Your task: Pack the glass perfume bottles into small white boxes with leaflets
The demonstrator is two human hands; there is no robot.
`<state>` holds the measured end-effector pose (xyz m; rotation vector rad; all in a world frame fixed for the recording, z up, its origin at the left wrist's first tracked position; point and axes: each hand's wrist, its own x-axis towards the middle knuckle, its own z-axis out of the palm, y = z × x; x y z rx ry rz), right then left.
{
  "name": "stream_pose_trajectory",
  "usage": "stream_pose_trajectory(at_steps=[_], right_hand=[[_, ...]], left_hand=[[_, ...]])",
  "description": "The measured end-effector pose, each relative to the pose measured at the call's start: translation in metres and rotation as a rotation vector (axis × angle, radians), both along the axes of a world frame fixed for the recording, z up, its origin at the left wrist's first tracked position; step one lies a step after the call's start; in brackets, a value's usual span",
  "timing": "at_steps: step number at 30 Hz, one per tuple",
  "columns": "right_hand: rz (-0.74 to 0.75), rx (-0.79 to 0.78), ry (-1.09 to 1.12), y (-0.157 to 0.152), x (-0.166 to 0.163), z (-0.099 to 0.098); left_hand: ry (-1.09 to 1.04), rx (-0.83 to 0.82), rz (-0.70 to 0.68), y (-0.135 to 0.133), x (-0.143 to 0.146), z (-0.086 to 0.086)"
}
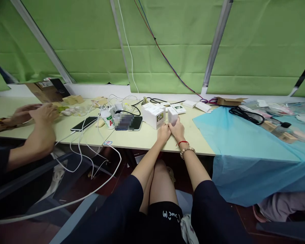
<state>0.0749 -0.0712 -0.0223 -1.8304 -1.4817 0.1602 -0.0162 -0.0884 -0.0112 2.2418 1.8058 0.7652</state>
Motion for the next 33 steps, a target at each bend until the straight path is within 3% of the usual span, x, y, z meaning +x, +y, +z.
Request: stream_pose_trajectory(at_steps=[11,19,25,33], right_hand=[[0.041,0.010,-0.141,-0.042,-0.014,0.005],[0.057,0.050,-0.219,-0.047,-0.018,0.000],[0.073,0.052,-0.231,-0.046,-0.016,0.003],[0.266,0.027,-0.223,-0.045,-0.011,0.008]], left_hand=[[-0.003,0.012,0.045,-0.027,-0.011,-0.001],[-0.017,0.040,0.066,-0.035,-0.020,-0.001],[-0.181,0.123,0.030,-0.031,-0.021,-0.001],[-0.414,0.201,0.129,-0.034,-0.022,0.004]])
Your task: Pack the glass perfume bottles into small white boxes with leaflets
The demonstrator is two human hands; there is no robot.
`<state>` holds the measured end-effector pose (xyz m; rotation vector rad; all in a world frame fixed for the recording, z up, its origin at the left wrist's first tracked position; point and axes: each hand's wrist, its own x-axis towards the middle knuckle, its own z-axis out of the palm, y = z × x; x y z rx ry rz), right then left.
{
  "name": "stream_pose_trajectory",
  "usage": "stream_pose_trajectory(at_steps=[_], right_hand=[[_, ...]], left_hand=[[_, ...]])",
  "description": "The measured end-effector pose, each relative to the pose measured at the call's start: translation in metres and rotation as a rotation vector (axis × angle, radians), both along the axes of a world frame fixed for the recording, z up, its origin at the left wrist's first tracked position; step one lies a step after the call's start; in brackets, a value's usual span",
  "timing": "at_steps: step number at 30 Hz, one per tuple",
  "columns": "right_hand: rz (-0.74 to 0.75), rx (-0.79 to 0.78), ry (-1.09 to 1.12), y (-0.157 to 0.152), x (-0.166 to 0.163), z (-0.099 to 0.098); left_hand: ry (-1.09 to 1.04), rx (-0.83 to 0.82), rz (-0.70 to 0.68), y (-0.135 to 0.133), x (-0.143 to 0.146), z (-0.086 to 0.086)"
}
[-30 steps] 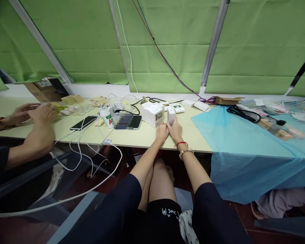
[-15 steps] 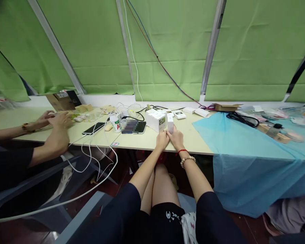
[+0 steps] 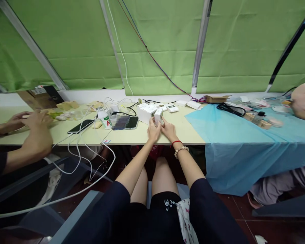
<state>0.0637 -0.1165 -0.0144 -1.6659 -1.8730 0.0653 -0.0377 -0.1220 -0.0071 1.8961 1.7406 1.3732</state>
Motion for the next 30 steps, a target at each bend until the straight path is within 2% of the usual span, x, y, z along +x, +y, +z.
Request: stream_pose_trajectory(at_steps=[6,11,17,22,26,30], right_hand=[[0.142,0.008,-0.151,0.005,0.001,-0.005],[0.181,-0.013,-0.184,0.009,-0.001,-0.006],[0.121,-0.161,-0.217,0.016,-0.002,-0.011],[-0.096,-0.294,-0.141,0.019,-0.004,-0.013],[-0.108,-0.239,-0.080,0.023,-0.004,-0.011],[-0.037,-0.101,-0.072,0.030,-0.003,-0.010]], left_hand=[[-0.174,-0.040,0.164,0.007,-0.005,-0.001],[-0.173,-0.054,0.206,0.010,-0.007,-0.004],[-0.053,-0.158,0.301,0.017,-0.004,-0.006],[0.083,-0.288,0.354,0.028,-0.002,-0.004],[0.129,-0.319,0.331,0.032,-0.001,-0.003],[0.155,-0.334,0.297,0.034,0.000,-0.007]])
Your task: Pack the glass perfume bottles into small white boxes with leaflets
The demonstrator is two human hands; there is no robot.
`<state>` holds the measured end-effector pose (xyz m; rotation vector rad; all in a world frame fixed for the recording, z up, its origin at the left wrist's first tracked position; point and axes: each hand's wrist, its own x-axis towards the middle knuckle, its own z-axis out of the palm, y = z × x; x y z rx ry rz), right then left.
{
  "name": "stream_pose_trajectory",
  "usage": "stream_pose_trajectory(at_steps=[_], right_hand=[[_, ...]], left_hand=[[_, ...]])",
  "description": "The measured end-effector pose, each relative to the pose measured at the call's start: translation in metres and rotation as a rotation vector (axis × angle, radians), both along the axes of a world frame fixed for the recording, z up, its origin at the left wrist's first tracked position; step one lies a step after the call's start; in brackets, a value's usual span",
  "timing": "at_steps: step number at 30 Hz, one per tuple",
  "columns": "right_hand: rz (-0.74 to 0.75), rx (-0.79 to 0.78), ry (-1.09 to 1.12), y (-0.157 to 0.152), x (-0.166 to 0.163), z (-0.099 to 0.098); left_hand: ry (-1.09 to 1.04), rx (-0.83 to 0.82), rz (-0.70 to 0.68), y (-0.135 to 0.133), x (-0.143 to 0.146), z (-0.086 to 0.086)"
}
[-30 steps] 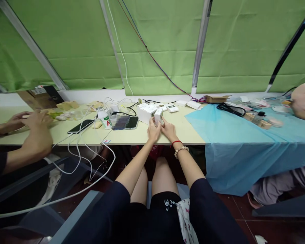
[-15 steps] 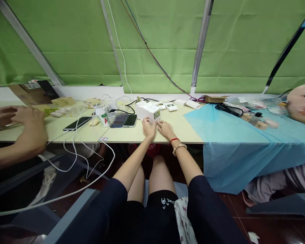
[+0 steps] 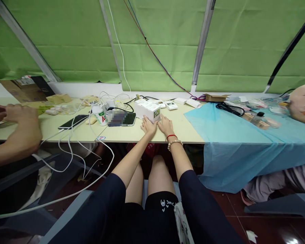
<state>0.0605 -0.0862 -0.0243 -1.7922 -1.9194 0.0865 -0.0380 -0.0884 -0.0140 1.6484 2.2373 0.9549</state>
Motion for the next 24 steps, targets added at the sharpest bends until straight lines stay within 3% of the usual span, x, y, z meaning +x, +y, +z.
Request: stream_pose_trajectory(at_steps=[7,16,20,24], right_hand=[[0.132,0.010,-0.120,0.002,0.004,0.001],[0.244,0.092,-0.321,-0.001,-0.001,0.005],[0.322,0.092,-0.441,-0.007,-0.010,0.011],[0.333,0.055,-0.445,-0.012,-0.015,0.015]], left_hand=[[-0.113,0.092,0.019,0.002,-0.003,-0.002],[-0.183,0.189,0.179,-0.002,-0.004,0.001],[-0.153,0.332,0.239,-0.010,-0.003,0.006],[-0.099,0.474,0.189,-0.017,0.000,0.007]])
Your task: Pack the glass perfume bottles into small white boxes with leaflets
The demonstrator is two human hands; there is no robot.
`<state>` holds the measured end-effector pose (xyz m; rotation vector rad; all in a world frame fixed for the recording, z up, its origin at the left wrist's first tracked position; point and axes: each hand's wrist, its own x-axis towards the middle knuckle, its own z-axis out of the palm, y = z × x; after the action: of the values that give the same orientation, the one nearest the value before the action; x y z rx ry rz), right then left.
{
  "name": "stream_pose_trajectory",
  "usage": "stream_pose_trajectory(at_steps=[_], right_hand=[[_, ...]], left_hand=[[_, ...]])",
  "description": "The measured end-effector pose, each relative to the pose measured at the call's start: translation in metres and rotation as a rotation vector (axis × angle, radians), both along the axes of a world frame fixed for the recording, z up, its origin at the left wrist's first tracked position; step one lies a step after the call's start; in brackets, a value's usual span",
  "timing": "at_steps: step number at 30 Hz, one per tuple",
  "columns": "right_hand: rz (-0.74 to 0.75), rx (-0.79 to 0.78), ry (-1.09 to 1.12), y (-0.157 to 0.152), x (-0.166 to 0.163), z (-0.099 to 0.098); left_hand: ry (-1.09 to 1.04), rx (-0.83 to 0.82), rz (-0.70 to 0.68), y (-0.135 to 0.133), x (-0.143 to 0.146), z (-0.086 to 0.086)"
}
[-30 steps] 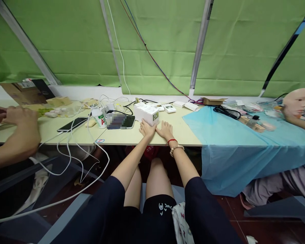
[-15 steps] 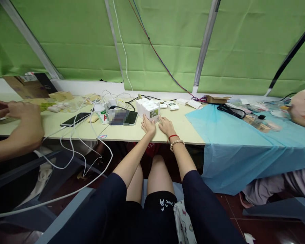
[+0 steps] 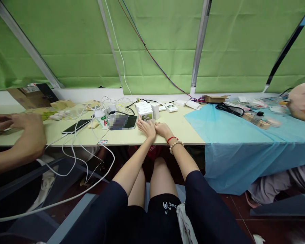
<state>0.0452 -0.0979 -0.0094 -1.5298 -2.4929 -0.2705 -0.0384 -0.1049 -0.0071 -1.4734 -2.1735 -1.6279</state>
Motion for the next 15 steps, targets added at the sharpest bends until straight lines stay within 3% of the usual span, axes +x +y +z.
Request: stream_pose_trajectory(at_steps=[2,8,15], right_hand=[[-0.074,0.031,0.056,0.000,0.001,-0.002],[-0.391,0.075,0.336,0.003,0.009,-0.013],[-0.415,0.074,0.413,0.005,0.010,-0.016]], left_hand=[[-0.007,0.026,-0.015,0.000,-0.001,-0.001],[-0.225,-0.179,0.012,0.006,-0.008,-0.004],[-0.267,-0.089,-0.016,0.005,-0.008,-0.004]])
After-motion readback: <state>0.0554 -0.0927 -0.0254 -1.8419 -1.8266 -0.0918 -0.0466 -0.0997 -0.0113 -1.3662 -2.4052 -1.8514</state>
